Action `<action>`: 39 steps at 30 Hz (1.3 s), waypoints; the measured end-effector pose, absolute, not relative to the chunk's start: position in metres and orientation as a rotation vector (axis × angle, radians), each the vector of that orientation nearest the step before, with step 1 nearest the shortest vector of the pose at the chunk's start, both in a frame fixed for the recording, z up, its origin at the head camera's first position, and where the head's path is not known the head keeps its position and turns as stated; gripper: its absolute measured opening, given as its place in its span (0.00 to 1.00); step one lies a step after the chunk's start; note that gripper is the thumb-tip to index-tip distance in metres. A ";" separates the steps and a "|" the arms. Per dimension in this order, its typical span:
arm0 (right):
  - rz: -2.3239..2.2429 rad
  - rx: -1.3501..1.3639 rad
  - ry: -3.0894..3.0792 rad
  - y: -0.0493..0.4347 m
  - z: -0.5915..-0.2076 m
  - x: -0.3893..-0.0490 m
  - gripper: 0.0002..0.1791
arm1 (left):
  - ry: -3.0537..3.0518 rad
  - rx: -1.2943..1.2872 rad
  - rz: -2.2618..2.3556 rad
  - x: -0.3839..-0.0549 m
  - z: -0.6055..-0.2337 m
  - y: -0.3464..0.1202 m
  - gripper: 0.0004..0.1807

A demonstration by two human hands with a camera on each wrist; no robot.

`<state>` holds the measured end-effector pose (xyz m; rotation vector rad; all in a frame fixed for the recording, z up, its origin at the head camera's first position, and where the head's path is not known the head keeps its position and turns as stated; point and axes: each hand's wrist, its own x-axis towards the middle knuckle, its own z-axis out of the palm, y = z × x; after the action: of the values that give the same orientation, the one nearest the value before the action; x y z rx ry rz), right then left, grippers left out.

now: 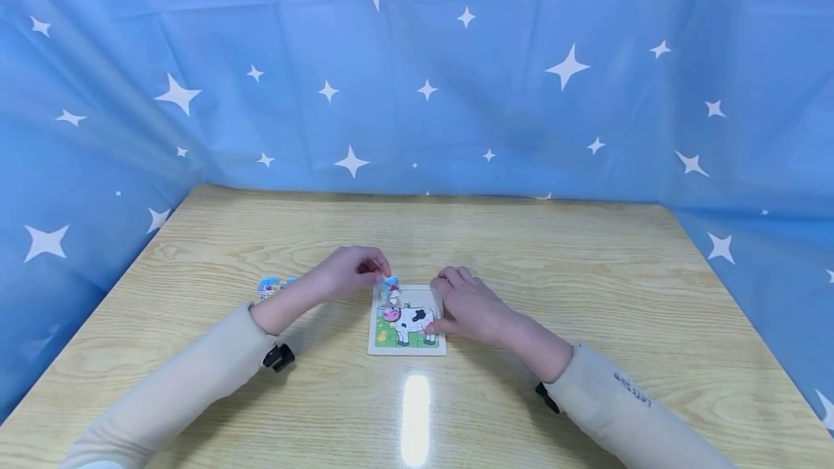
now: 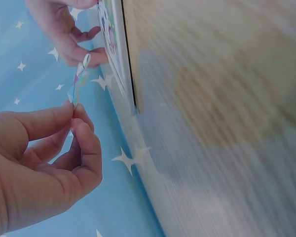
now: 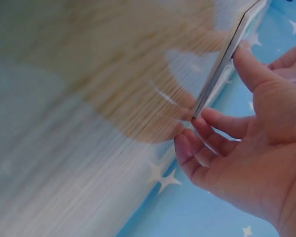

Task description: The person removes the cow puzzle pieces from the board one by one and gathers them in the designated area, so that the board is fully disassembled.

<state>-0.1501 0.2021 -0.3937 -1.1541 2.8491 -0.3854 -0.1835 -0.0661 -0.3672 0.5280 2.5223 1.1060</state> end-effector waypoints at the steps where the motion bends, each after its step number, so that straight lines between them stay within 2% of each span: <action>1: -0.378 -1.149 2.851 0.202 -0.394 -0.150 0.35 | 2.523 0.528 1.102 -0.184 -0.367 -0.068 0.06; 39: -0.395 -1.200 2.852 0.205 -0.396 -0.150 0.34 | 2.597 0.423 0.971 -0.194 -0.374 -0.129 0.06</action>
<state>-0.1498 0.2046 -0.3962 -1.1998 2.8516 -0.3949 -0.1943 -0.1287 -0.3740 0.4233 2.5972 0.9708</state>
